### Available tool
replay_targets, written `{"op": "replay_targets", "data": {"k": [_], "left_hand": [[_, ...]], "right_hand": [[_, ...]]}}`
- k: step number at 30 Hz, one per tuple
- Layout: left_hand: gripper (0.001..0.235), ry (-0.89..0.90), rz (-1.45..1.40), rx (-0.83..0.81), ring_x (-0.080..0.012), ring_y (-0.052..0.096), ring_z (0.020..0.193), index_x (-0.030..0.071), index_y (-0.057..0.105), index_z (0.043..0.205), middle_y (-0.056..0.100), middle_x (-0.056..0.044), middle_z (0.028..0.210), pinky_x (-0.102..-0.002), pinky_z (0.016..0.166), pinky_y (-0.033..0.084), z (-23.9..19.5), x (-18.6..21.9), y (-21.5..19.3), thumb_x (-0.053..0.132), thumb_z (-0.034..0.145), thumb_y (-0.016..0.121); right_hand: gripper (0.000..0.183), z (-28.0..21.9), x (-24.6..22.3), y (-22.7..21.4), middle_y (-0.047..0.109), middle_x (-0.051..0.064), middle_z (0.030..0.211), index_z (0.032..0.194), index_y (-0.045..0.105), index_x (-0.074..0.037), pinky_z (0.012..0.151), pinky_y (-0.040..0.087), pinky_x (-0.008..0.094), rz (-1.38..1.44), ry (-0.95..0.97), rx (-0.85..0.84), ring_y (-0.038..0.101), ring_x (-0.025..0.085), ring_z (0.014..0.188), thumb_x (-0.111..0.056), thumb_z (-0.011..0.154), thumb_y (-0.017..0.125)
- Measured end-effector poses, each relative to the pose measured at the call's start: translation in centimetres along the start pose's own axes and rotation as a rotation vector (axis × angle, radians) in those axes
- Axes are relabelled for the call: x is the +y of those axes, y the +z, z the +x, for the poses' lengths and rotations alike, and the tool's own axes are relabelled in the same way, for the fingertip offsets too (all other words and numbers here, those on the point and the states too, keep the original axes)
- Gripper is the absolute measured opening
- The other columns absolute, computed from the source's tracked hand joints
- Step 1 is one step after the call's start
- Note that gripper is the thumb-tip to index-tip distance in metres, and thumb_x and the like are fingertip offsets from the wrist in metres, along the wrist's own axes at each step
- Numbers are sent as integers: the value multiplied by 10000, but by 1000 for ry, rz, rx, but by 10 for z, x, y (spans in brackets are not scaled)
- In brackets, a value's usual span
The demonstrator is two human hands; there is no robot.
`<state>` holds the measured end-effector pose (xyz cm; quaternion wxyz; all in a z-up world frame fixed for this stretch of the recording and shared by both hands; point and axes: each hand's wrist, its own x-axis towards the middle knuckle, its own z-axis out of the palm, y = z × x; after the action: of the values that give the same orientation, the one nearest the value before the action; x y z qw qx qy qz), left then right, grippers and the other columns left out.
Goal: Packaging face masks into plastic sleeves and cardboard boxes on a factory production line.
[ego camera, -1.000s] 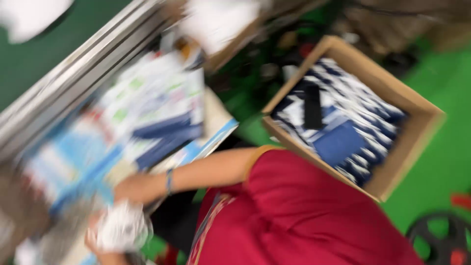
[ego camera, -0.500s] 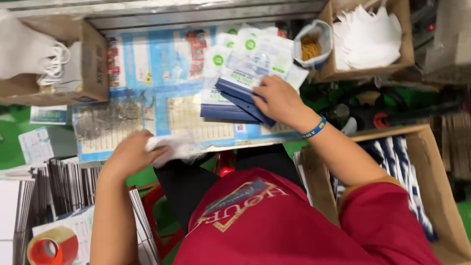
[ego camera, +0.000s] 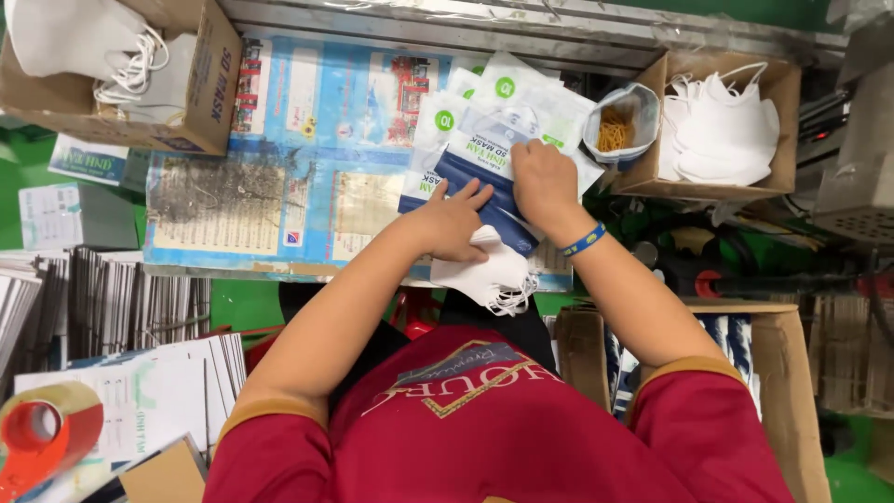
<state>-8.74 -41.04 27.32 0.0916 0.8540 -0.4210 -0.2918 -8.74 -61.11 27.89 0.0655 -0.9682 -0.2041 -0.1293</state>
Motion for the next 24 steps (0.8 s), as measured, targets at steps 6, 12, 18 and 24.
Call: {"op": "replay_targets", "data": {"k": [6, 12, 18, 24], "left_hand": [[633, -43, -27, -6, -354, 60, 1573, 49, 720, 1197, 134, -174, 1690, -682, 1195, 93, -2, 5, -1, 569, 835, 692], [562, -65, -22, -9, -364, 41, 1589, 80, 758, 1150, 122, -189, 1698, -691, 1203, 86, -9, 17, -7, 548, 847, 692], [565, -64, -43, 32, -368, 44, 1582, 88, 740, 1187, 113, -208, 1690, -703, 1192, 99, -7, 6, 2, 527, 834, 707], [586, 147, -776, 359, -322, 617, 1089, 64, 691, 1302, 662, -217, 1204, -445, 959, 483, -76, -31, -42, 419, 839, 750]], "right_hand": [[107, -9, -5, 19, 647, 163, 829, 798, 661, -48, 642, 522, 476, -2, -13, -74, 658, 368, 761, -132, 761, 716], [123, 10, -6, 14, 649, 136, 856, 865, 666, -62, 641, 526, 450, -43, -37, -34, 672, 339, 767, -117, 765, 711], [259, 36, -28, -22, 649, 142, 877, 998, 697, -69, 627, 518, 445, 83, -131, 216, 670, 354, 763, -62, 740, 720], [203, 37, -25, -70, 720, 129, 896, 1027, 774, -65, 725, 556, 335, 438, 40, 287, 700, 256, 772, -3, 866, 667]]}}
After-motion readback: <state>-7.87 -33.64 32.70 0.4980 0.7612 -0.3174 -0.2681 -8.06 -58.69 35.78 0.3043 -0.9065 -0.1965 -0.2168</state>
